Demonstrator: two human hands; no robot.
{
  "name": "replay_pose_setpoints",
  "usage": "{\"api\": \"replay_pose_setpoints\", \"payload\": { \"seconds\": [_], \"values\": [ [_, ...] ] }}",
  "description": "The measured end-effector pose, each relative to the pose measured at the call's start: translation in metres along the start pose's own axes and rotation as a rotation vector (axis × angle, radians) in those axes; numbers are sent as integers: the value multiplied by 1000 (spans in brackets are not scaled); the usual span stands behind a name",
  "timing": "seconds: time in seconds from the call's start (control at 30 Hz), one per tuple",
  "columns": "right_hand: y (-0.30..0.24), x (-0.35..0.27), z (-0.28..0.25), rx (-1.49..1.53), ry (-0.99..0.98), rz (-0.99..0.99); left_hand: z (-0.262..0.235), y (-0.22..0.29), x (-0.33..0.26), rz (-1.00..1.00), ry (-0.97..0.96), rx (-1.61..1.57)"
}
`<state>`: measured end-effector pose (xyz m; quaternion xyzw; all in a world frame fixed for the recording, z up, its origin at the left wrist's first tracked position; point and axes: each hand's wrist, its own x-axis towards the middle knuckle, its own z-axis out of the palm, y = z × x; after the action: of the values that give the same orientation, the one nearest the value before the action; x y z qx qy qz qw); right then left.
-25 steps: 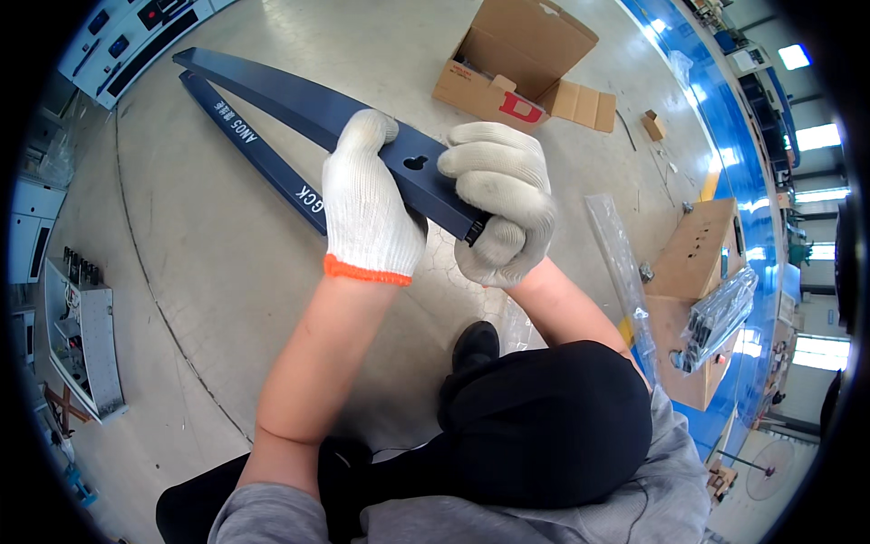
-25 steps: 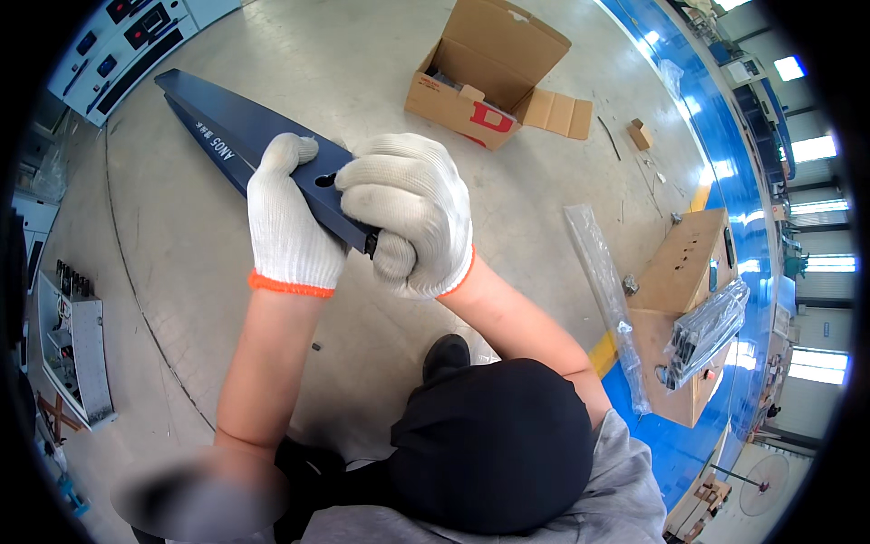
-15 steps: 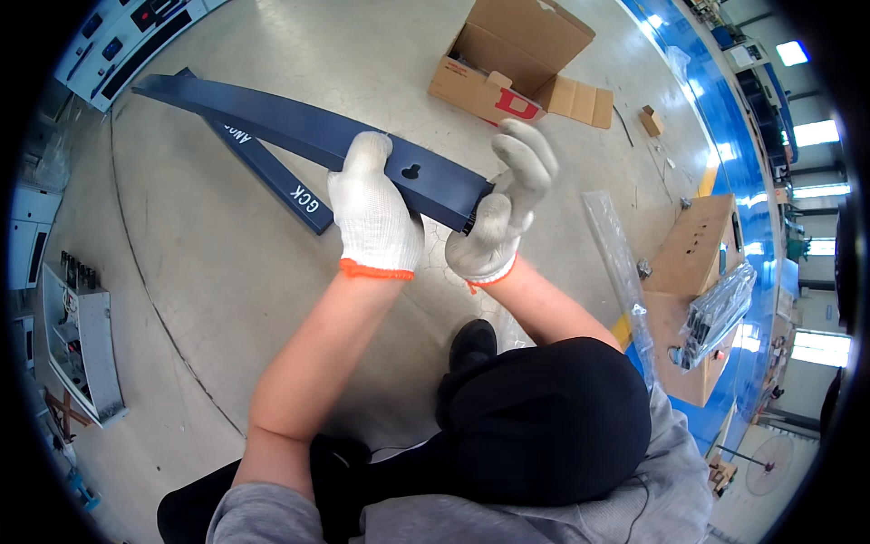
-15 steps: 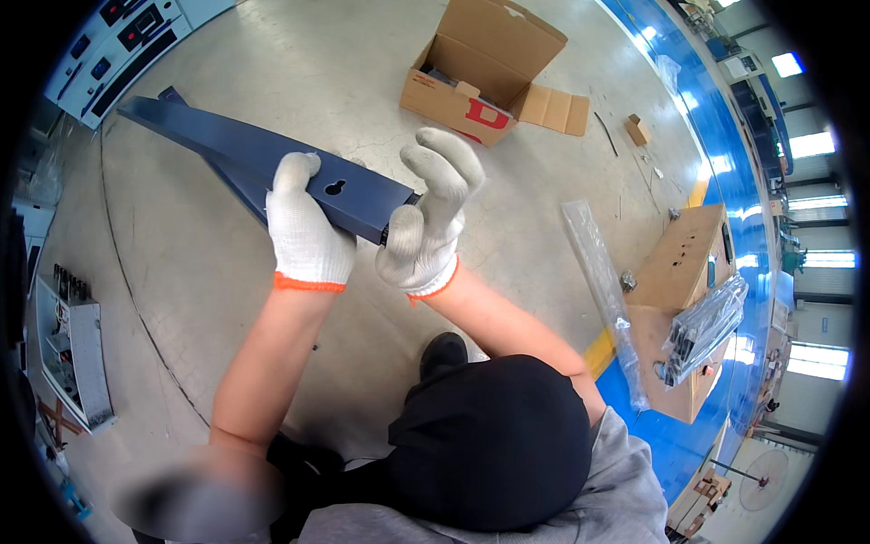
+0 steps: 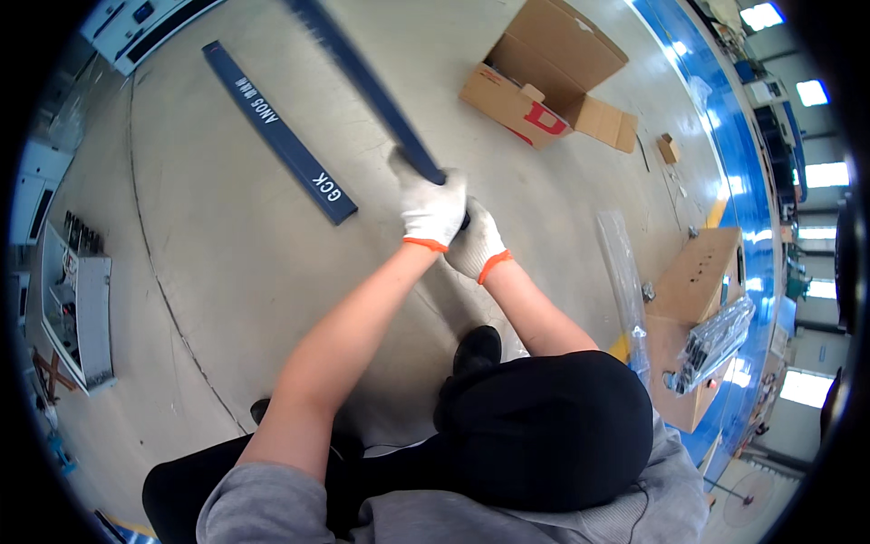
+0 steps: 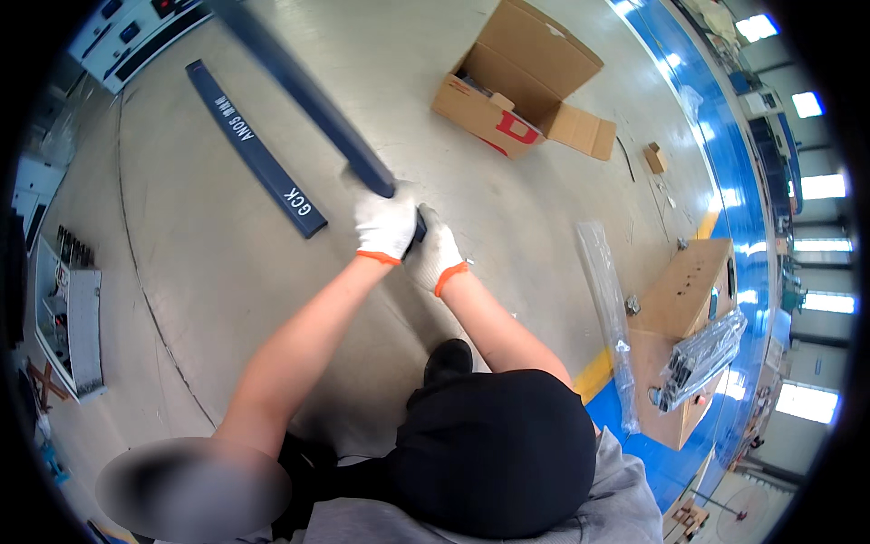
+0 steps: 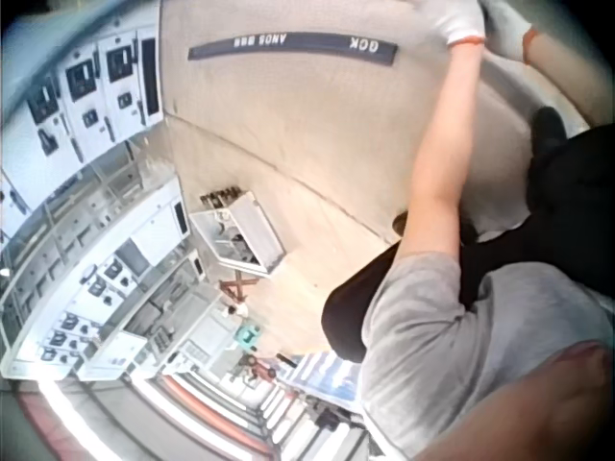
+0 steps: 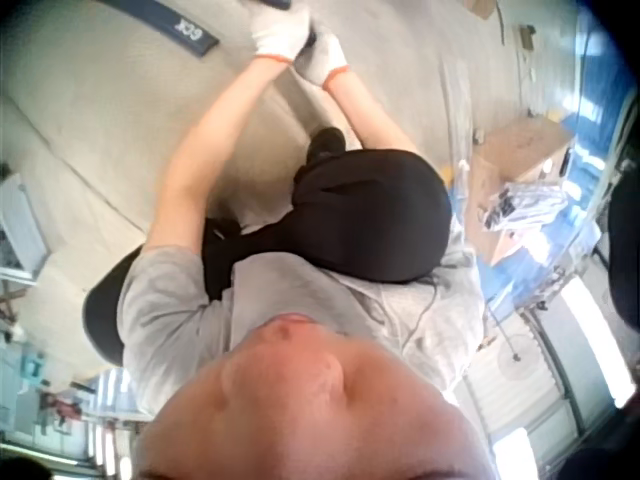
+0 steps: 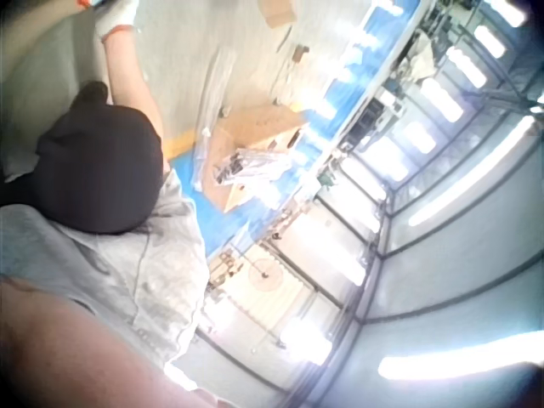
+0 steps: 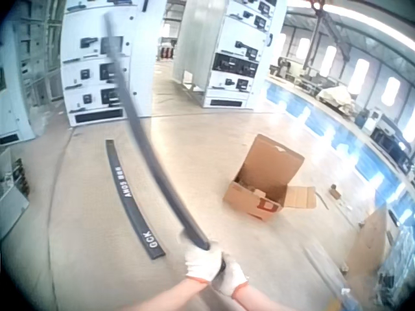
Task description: The person sits on the factory floor and assembles long, dark blue metal bars. They insert small black plastic end caps into the ends of the bars and use an orange utility knife to scrape or trim the edges of the bars.
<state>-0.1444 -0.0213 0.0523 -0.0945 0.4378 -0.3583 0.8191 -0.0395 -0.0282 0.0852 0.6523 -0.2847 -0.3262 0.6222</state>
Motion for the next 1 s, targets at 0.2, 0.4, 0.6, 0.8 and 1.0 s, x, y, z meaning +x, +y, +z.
{"api": "replay_pose_setpoints", "payload": {
  "seconds": [0.2, 0.4, 0.6, 0.8, 1.0],
  "values": [
    [-1, -4, -6, 153, -60, 82, -2, 30, -3, -116, -142, 186],
    [-18, -8, -43, -47, 96, 113, 12, 24, -26, 3, -179, 270],
    [-38, -4, -40, -205, 117, 219, 21, -3, -49, 310, -163, 358],
    [-42, 8, -61, -263, 131, 205, 32, -22, -53, 466, -157, 341],
    [-37, 22, -86, -259, 129, 192, 42, -46, -56, 586, -118, 296]
  ]
}}
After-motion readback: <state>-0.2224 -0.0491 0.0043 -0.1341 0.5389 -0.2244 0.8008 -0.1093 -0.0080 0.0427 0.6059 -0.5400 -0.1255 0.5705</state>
